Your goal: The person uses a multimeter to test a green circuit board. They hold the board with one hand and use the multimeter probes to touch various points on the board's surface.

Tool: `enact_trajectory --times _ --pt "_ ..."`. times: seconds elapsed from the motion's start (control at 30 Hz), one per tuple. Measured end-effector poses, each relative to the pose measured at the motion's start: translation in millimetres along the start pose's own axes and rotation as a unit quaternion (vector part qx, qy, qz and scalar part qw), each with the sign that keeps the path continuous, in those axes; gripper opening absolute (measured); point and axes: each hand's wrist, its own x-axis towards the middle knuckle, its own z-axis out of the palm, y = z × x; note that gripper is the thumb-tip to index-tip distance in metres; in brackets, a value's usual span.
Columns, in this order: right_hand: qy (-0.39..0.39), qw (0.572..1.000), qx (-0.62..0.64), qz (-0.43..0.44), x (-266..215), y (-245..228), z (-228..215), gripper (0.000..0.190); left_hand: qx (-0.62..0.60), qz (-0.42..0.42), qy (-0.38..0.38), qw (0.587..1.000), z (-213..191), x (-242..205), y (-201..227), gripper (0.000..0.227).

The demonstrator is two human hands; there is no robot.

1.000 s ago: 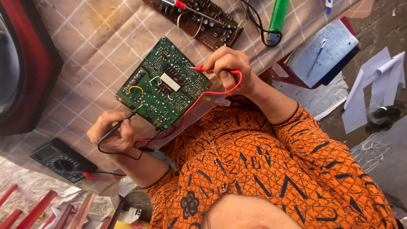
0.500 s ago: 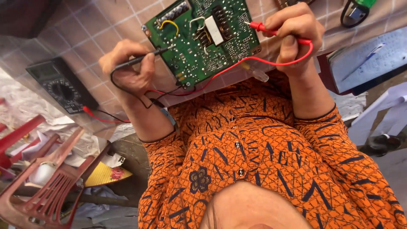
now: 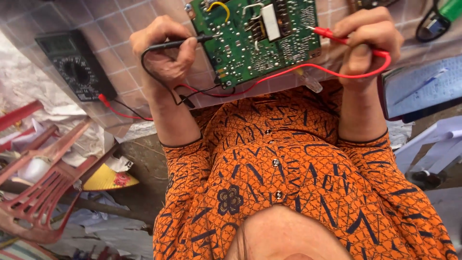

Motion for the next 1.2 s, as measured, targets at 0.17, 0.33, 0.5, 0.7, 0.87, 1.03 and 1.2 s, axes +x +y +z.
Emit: enact_trajectory --times 0.17,0.33,0.5,0.7,0.87,1.03,1.2 --pt "0.005 1.0 -0.013 -0.002 8 -5 7 0.03 -0.002 -0.001 -0.003 1.0 -2 0 2 0.012" --pt "0.016 0.999 -0.01 -0.026 5 5 4 0.033 -0.023 0.004 -0.008 1.0 0 3 7 0.012" --pt "0.018 0.999 -0.007 -0.028 5 8 4 0.026 -0.01 0.023 -0.002 1.0 2 4 12 0.011" --pt "0.055 0.998 0.011 -0.014 6 6 9 0.031 0.015 0.035 -0.009 0.999 -1 4 12 0.014" --pt "0.056 0.998 -0.004 -0.009 11 0 16 0.028 -0.003 0.038 -0.02 0.999 -2 4 11 0.013" --pt "0.087 0.996 0.018 -0.008 7 6 9 0.035 -0.002 0.035 -0.031 0.999 0 0 6 0.013" --pt "0.051 0.999 0.009 -0.013 10 4 9 0.031 -0.005 0.007 -0.019 1.0 0 -3 5 0.017"
